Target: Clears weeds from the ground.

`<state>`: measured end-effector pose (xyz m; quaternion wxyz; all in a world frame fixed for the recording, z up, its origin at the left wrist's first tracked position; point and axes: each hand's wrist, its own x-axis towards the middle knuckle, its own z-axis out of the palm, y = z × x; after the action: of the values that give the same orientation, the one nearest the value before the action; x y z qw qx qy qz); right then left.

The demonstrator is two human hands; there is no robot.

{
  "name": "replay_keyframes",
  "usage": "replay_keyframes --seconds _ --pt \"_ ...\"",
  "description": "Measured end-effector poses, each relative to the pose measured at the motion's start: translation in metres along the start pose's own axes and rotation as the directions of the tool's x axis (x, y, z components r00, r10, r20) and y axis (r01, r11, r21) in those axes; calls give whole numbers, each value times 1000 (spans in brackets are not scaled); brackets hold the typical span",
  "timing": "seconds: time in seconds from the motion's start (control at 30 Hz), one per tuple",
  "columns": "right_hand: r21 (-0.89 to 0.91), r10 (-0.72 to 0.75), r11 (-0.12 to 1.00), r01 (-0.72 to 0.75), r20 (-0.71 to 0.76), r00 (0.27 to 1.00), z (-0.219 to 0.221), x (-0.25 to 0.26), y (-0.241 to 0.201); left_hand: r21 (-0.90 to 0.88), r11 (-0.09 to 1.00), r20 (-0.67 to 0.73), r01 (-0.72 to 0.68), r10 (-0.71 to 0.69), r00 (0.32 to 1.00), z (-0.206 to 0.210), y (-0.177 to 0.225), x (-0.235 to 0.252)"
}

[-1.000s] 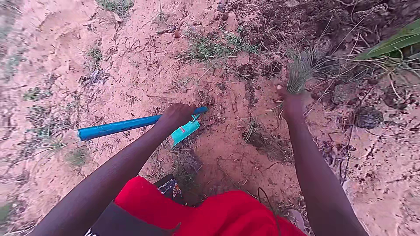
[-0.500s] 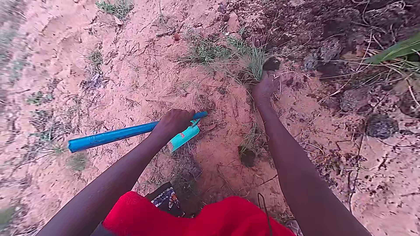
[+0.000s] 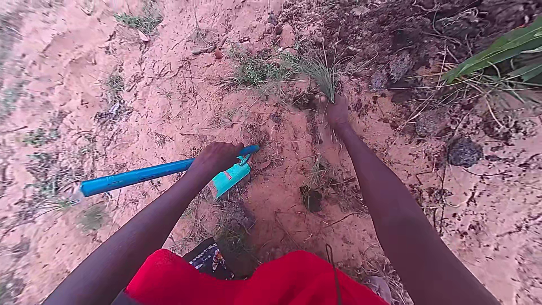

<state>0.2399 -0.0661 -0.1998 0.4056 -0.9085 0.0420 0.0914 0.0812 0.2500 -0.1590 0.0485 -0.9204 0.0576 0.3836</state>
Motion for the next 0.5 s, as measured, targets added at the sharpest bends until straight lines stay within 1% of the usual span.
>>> replay_keyframes --seconds 0.07,0.17,0.23,0.27,0.33,0.37,0.4,0.43,0.47,0.5 --pt "-68 35 997 -33 36 999 -3 -19 1 7 1000 1 8 -8 1000 1 0 -1" --pt "-104 82 991 -80 18 996 -12 -46 13 -5 1000 -25 9 -9 1000 3 1 -2" --pt "-80 144 985 -151 -85 986 -30 -78 38 -5 1000 -40 4 -4 999 8 3 -3" --pt "-24 176 983 -183 -178 968 -43 -92 52 -1 1000 -50 2 -2 999 8 4 -3" --pt "150 268 962 -228 -368 890 -78 -114 67 1 1000 -63 -1 1 998 8 6 -4" --pt "240 280 953 -186 -463 841 -94 -121 73 4 1000 -55 0 0 998 8 8 -5" --pt "320 266 943 -96 -543 797 -107 -124 78 4 1000 -43 4 -4 999 9 10 -6" --pt "371 244 929 -11 -588 771 -117 -122 81 2 1000 -36 12 -12 999 8 11 -7" --pt "387 219 921 36 -594 774 -124 -118 78 3 1000 -32 22 -21 999 6 14 -7" --pt "365 179 930 42 -551 815 -126 -111 73 13 999 -33 31 -31 999 5 16 -7"
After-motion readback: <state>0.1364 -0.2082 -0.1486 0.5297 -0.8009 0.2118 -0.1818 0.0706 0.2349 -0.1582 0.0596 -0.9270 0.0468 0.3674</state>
